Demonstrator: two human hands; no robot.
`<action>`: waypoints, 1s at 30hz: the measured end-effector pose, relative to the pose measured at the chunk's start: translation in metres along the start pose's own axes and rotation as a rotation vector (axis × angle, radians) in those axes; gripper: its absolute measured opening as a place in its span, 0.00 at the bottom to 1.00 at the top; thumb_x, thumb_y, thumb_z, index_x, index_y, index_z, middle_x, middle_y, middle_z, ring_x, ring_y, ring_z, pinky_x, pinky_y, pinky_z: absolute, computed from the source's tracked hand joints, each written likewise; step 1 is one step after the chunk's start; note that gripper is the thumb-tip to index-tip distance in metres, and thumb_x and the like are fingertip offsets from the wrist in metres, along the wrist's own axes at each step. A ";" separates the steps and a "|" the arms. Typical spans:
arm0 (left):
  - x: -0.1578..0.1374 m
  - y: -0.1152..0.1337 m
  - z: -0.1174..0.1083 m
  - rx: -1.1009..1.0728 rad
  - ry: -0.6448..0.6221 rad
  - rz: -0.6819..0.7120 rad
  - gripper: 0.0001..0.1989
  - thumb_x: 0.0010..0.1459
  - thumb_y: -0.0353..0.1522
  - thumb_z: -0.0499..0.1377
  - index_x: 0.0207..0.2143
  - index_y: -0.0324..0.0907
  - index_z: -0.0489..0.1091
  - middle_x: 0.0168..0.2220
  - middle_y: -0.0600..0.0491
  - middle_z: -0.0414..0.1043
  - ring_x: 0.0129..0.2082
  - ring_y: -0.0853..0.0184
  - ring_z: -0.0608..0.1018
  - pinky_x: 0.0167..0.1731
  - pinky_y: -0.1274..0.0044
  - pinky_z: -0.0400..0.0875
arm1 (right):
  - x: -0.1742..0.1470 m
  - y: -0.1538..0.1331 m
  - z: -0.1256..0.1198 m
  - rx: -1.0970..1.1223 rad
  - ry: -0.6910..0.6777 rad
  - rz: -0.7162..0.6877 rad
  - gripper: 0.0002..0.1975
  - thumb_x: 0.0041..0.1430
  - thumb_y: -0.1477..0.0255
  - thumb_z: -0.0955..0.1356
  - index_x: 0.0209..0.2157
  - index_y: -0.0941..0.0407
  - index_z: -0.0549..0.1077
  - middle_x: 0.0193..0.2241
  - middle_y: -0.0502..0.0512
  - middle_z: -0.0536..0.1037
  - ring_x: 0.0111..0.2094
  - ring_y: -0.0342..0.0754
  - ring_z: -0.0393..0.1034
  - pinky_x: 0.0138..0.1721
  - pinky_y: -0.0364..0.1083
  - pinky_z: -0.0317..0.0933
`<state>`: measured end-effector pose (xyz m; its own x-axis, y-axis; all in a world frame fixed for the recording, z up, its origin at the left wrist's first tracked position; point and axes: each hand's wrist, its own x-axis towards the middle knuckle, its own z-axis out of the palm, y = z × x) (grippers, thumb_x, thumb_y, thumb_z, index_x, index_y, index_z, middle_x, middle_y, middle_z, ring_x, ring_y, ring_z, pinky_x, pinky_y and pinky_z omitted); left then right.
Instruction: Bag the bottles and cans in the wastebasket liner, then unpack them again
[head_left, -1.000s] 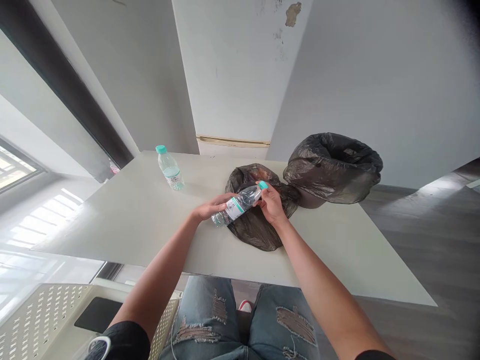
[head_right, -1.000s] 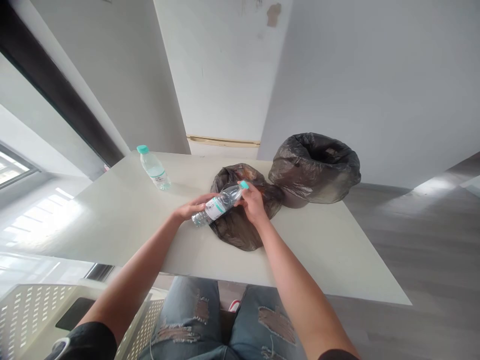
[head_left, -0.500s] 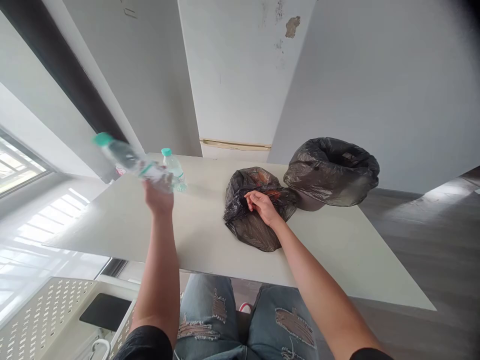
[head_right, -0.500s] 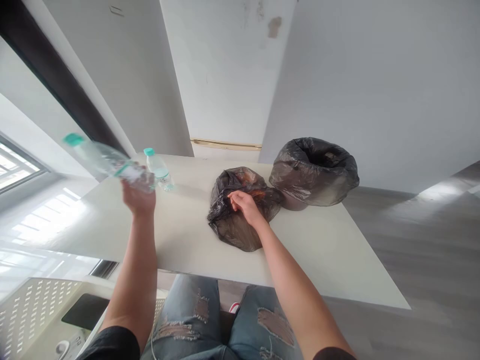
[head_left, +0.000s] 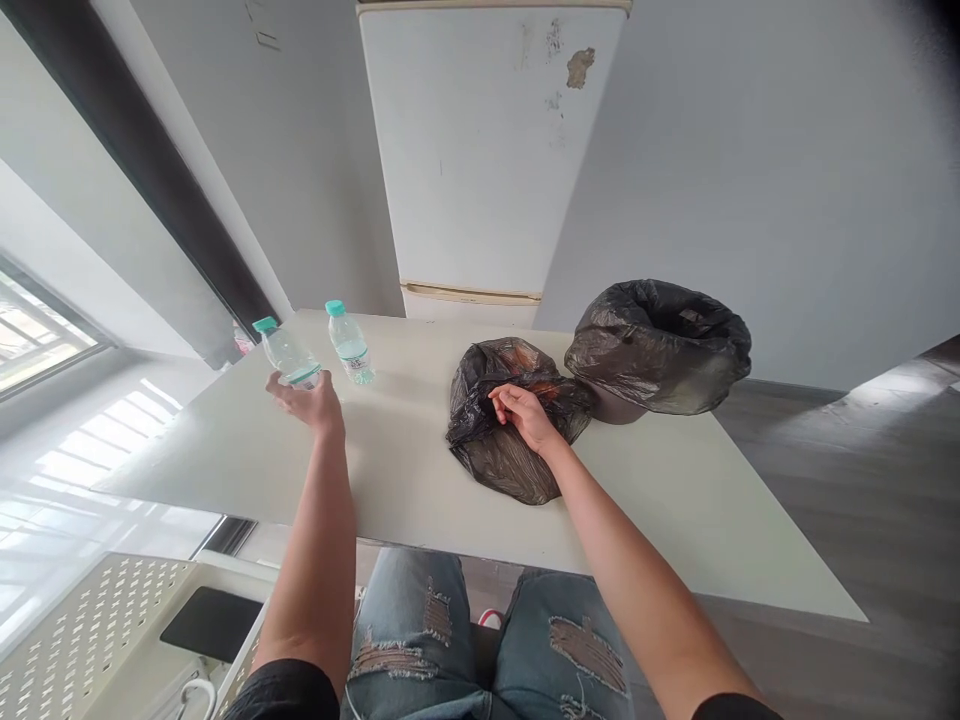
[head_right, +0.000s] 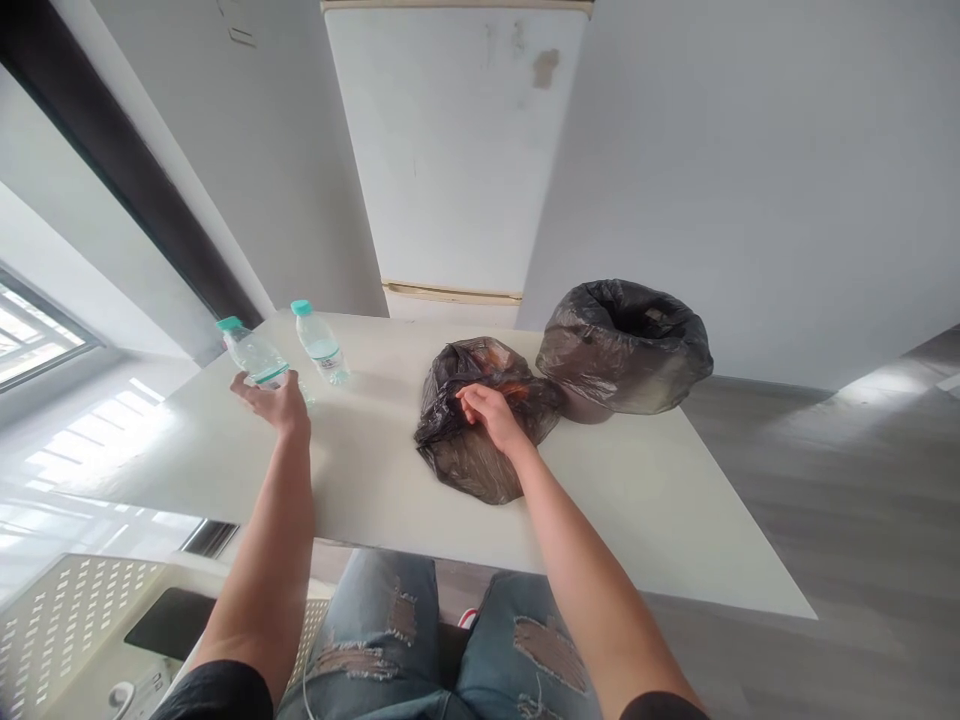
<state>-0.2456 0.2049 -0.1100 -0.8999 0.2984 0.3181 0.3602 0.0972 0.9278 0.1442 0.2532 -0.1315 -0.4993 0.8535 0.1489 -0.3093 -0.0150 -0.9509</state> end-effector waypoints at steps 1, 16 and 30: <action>-0.003 0.002 0.001 0.042 0.020 -0.036 0.38 0.52 0.32 0.65 0.62 0.47 0.51 0.58 0.44 0.63 0.62 0.52 0.70 0.64 0.56 0.66 | 0.000 0.000 0.000 -0.004 0.001 0.005 0.16 0.62 0.57 0.75 0.40 0.56 0.80 0.30 0.50 0.71 0.28 0.43 0.63 0.30 0.44 0.57; -0.037 -0.001 -0.028 0.097 -0.089 -0.067 0.39 0.40 0.33 0.73 0.52 0.46 0.58 0.53 0.46 0.62 0.61 0.47 0.69 0.64 0.50 0.65 | 0.000 -0.003 0.001 -0.085 -0.057 -0.026 0.18 0.63 0.58 0.73 0.26 0.56 0.76 0.28 0.51 0.71 0.28 0.44 0.63 0.32 0.46 0.56; -0.084 0.057 -0.018 -0.039 -0.172 0.514 0.06 0.69 0.36 0.55 0.44 0.45 0.68 0.41 0.49 0.71 0.44 0.58 0.76 0.50 0.64 0.73 | 0.002 0.005 -0.004 -0.423 0.005 -0.010 0.26 0.66 0.53 0.70 0.19 0.54 0.75 0.19 0.53 0.75 0.21 0.46 0.68 0.27 0.46 0.60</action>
<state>-0.1537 0.1679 -0.0808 -0.5555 0.4496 0.6995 0.7311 -0.1368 0.6685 0.1447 0.2573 -0.1369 -0.4940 0.8549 0.1582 0.0459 0.2073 -0.9772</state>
